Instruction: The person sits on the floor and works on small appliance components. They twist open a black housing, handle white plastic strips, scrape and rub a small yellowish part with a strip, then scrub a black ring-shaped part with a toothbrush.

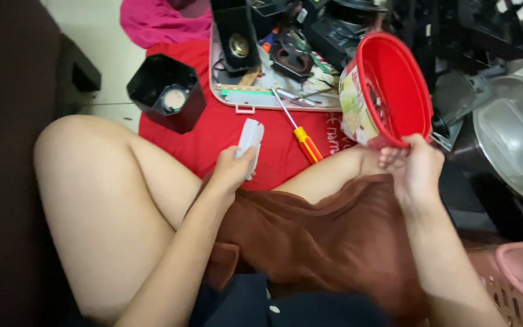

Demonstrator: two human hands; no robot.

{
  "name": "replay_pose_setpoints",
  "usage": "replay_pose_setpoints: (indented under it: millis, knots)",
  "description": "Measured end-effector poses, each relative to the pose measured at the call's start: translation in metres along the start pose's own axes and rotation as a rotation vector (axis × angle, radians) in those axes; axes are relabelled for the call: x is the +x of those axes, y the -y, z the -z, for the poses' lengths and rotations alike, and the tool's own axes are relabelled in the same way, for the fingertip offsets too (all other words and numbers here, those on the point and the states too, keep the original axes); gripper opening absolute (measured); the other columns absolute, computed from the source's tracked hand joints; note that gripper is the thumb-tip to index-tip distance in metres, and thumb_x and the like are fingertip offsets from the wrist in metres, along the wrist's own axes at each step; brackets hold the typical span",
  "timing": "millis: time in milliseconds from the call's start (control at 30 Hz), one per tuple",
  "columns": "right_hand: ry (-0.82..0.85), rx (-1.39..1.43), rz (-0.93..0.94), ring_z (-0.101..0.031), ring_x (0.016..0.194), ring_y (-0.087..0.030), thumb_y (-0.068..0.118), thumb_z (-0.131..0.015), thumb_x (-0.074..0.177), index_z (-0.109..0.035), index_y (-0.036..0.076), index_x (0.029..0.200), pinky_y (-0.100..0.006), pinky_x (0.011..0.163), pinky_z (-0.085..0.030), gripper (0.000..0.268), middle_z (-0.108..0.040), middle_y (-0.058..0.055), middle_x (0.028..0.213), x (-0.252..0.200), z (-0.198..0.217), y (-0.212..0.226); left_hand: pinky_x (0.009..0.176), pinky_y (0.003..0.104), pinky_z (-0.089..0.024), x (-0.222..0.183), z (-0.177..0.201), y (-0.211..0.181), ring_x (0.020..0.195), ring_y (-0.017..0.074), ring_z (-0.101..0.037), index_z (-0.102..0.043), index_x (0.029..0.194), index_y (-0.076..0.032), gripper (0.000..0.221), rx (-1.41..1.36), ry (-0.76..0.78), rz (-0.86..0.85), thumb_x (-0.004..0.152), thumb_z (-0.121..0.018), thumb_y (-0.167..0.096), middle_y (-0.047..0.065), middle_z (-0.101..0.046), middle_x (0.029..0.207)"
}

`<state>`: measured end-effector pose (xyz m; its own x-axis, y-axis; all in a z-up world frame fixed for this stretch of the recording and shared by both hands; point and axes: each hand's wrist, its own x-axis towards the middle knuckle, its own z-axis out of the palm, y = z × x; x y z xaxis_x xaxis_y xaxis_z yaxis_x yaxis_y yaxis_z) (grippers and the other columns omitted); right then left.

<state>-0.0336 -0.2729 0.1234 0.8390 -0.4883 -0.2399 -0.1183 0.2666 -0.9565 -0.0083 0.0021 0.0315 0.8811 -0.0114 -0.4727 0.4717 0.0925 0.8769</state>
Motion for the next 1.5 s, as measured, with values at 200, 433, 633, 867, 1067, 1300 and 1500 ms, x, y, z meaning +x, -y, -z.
replay_pose_setpoints:
  millis: [200, 433, 633, 867, 1067, 1300, 1500]
  knots:
    - [-0.005, 0.32, 0.019, -0.047, 0.053, -0.014, 0.012, -0.05, 0.081, -0.044, 0.01, 0.062, -0.027, 0.054, -0.04, 0.019, -0.043, -0.002, 0.055, 0.002, 0.021, -0.017, 0.05, 0.025, -0.044, -0.005, 0.0, -0.005, 0.061, 0.0143, -0.054, -0.057, 0.096, 0.005, 0.031, 0.04, -0.034, 0.008, 0.079, -0.054, -0.02, 0.011, -0.06, 0.077]
    - [0.085, 0.459, -0.013, -0.043, 0.052, -0.015, 0.016, -0.051, 0.078, -0.045, 0.012, 0.059, -0.028, 0.058, -0.038, 0.021, -0.046, -0.004, 0.055, 0.005, 0.031, -0.019, 0.059, 0.024, -0.046, -0.014, -0.002, -0.019, 0.071, 0.014, -0.056, -0.055, 0.102, 0.003, 0.032, 0.151, -0.069, 0.078, 0.08, -0.053, -0.021, 0.01, -0.062, 0.086]
    - [0.077, 0.474, -0.016, -0.042, 0.052, -0.015, 0.016, -0.051, 0.08, -0.045, 0.011, 0.062, -0.027, 0.058, -0.036, 0.019, -0.045, -0.004, 0.057, 0.007, 0.029, -0.02, 0.057, 0.024, -0.045, -0.016, -0.002, -0.021, 0.067, 0.0134, -0.055, -0.056, 0.099, 0.003, 0.029, 0.119, -0.055, 0.084, 0.081, -0.053, -0.02, 0.01, -0.061, 0.082]
    - [0.048, 0.155, 0.053, -0.053, 0.054, -0.014, 0.006, -0.051, 0.079, -0.052, 0.002, 0.08, -0.023, 0.052, -0.044, 0.004, -0.052, -0.005, 0.064, 0.003, -0.006, -0.008, 0.062, 0.025, -0.048, -0.009, 0.001, -0.009, 0.074, 0.0155, -0.059, -0.057, 0.102, 0.003, 0.033, 0.161, -0.067, 0.029, 0.077, -0.054, -0.019, 0.011, -0.063, 0.088]
    - [0.15, -0.2, -0.072, -0.066, 0.076, -0.023, 0.033, -0.052, 0.084, -0.042, 0.004, 0.106, -0.034, 0.064, -0.056, 0.037, -0.06, -0.017, 0.088, 0.065, -0.054, -0.059, 0.052, 0.034, -0.052, 0.014, -0.003, 0.018, 0.071, 0.0237, -0.062, -0.059, 0.101, 0.005, 0.038, 0.206, -0.131, -0.049, 0.077, -0.063, -0.025, 0.016, -0.059, 0.081]
    - [0.277, -0.805, 0.639, -0.062, 0.081, -0.029, 0.016, -0.064, 0.073, -0.063, 0.005, 0.096, -0.036, 0.071, -0.05, 0.025, -0.063, -0.014, 0.082, -0.031, -0.066, -0.069, 0.084, 0.05, -0.045, 0.017, 0.014, 0.022, 0.102, 0.0407, -0.055, -0.054, 0.109, 0.005, 0.046, 0.871, -0.17, -0.228, 0.08, -0.059, -0.031, 0.027, -0.059, 0.1]
    - [0.638, -1.611, 0.432, -0.025, 0.13, -0.022, 0.031, -0.067, 0.072, -0.05, 0.019, 0.114, -0.057, 0.1, -0.02, 0.048, -0.044, -0.001, 0.128, -0.096, -0.039, -0.038, 0.078, 0.055, -0.049, -0.039, -0.009, 0.0, 0.092, 0.0472, -0.057, -0.041, 0.113, 0.002, 0.042, 1.469, -0.024, -0.236, 0.076, -0.058, -0.009, 0.023, -0.045, 0.109]
